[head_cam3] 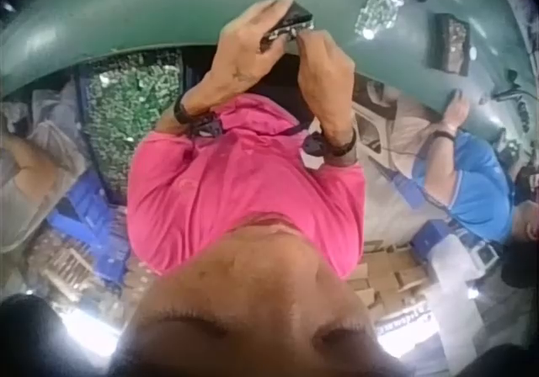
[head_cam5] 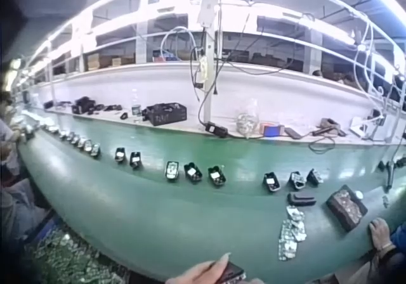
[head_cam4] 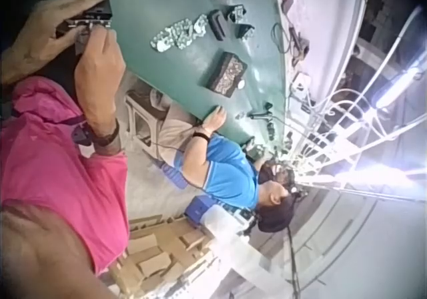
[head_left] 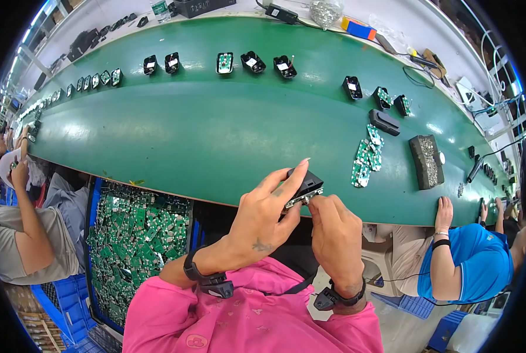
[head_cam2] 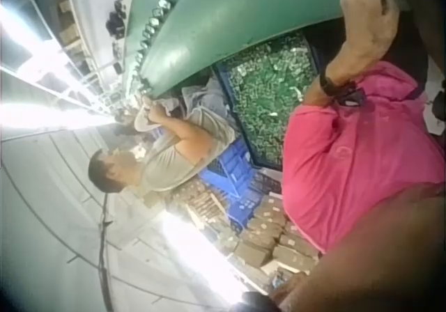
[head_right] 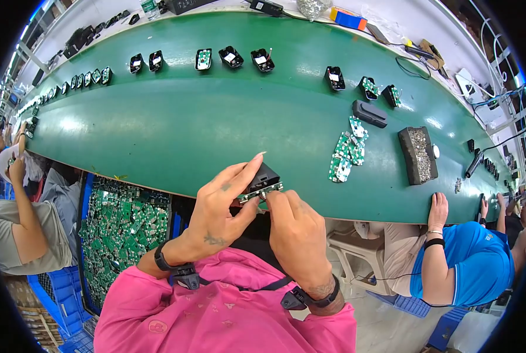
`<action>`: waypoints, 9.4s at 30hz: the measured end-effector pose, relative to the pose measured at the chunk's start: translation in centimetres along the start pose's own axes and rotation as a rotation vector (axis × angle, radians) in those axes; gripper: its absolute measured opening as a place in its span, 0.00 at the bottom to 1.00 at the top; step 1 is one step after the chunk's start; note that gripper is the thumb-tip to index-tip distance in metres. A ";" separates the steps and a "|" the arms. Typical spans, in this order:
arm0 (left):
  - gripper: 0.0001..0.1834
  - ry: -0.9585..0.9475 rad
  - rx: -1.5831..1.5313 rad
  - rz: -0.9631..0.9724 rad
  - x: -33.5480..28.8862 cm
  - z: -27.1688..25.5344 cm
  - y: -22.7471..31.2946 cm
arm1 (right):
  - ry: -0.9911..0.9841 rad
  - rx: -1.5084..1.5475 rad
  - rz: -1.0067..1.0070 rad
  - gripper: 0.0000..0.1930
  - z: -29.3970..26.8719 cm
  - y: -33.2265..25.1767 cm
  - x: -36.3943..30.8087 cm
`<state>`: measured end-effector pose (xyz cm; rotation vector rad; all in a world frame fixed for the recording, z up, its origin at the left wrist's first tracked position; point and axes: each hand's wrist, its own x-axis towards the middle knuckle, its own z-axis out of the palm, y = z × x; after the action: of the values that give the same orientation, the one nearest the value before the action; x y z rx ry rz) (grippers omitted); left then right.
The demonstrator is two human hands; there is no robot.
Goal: The person picks up a circuit board and a black plastic housing by hand, fits the board into the housing, and presses them together. They then place the assembled unit onto the green conveyor belt and repeat the process.
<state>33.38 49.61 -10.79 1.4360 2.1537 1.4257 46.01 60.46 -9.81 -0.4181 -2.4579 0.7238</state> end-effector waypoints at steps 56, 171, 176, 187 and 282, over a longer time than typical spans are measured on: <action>0.26 -0.119 -0.519 -0.242 -0.1 0.0 -3.7 | -0.026 0.333 0.354 0.12 1.1 -0.5 1.5; 0.30 -0.183 -1.222 -0.602 0.2 2.1 -5.0 | 0.228 0.730 0.344 0.07 3.1 1.4 -5.1; 0.26 -0.114 -1.361 -0.608 -0.7 2.5 -5.4 | 0.222 1.309 0.670 0.22 2.3 0.7 -4.1; 0.23 -0.050 -1.114 -0.597 -1.4 2.9 -3.4 | 0.396 1.401 0.712 0.17 4.2 0.6 -3.4; 0.34 -0.067 -0.347 0.010 -2.9 2.6 -3.7 | 0.128 0.360 0.234 0.03 4.0 0.6 -2.9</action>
<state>34.21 48.63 -16.05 1.3436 1.7522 1.6312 46.13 58.08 -14.24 -0.5949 -2.1211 1.1735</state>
